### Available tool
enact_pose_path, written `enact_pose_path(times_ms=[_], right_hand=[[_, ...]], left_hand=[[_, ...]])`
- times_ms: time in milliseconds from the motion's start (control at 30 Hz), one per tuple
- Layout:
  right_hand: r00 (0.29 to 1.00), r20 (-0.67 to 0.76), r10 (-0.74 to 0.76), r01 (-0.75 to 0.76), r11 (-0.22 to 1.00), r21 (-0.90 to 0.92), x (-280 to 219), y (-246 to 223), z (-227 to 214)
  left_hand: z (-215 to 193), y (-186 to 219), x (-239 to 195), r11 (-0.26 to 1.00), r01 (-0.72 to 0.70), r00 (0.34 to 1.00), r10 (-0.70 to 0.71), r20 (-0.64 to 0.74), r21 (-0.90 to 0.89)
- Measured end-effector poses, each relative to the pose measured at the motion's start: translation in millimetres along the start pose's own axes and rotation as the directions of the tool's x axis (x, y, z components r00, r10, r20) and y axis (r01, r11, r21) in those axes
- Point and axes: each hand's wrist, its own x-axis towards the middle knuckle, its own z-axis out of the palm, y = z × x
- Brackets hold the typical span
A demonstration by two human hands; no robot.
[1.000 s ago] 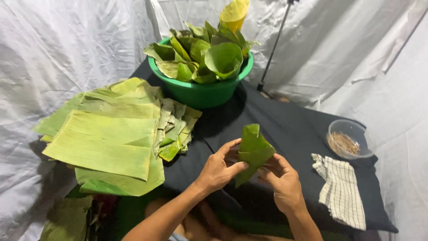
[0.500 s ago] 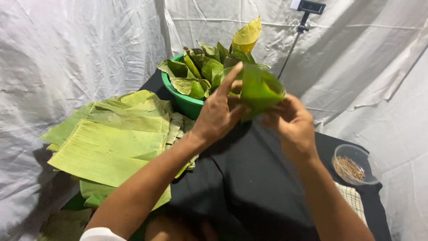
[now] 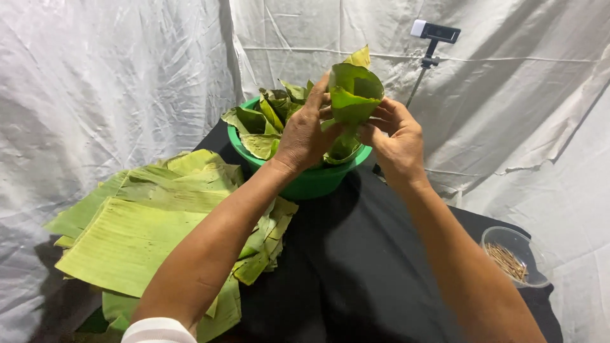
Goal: Cleaning banana leaves with a cloth and folding them into cone shapes, then securing them with toothpicks.
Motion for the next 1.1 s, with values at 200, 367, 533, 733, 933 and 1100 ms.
enact_pose_path(times_ms=[200, 367, 533, 733, 933, 1100], right_hand=[[0.995, -0.036, 0.091, -0.093, 0.994, -0.053, 0, 31, 5], [0.98, 0.0, 0.201, -0.199, 0.971, -0.135, -11, 34, 1], [0.996, -0.012, 0.086, -0.087, 0.972, -0.22, -16, 69, -5], [0.989, -0.021, 0.148, -0.15, 0.974, -0.172, -16, 81, -7], [0.987, -0.012, 0.16, -0.16, 0.976, -0.147, -19, 81, -7], [0.984, -0.032, 0.176, -0.179, 0.974, -0.137, -23, 76, 0]], left_hand=[[13, -56, 6, 0.963, -0.093, 0.994, 0.077, 0.074, 0.252], [3, -68, -4, 0.913, -0.246, 0.968, 0.216, 0.125, 0.325], [15, -101, -10, 0.925, -0.072, 0.986, 0.009, 0.166, 0.374], [15, -95, -11, 0.95, -0.073, 0.983, 0.016, 0.185, 0.304], [14, -97, -12, 0.945, -0.071, 0.983, 0.013, 0.182, 0.319], [11, -91, -16, 0.94, -0.085, 0.981, 0.021, 0.193, 0.33]])
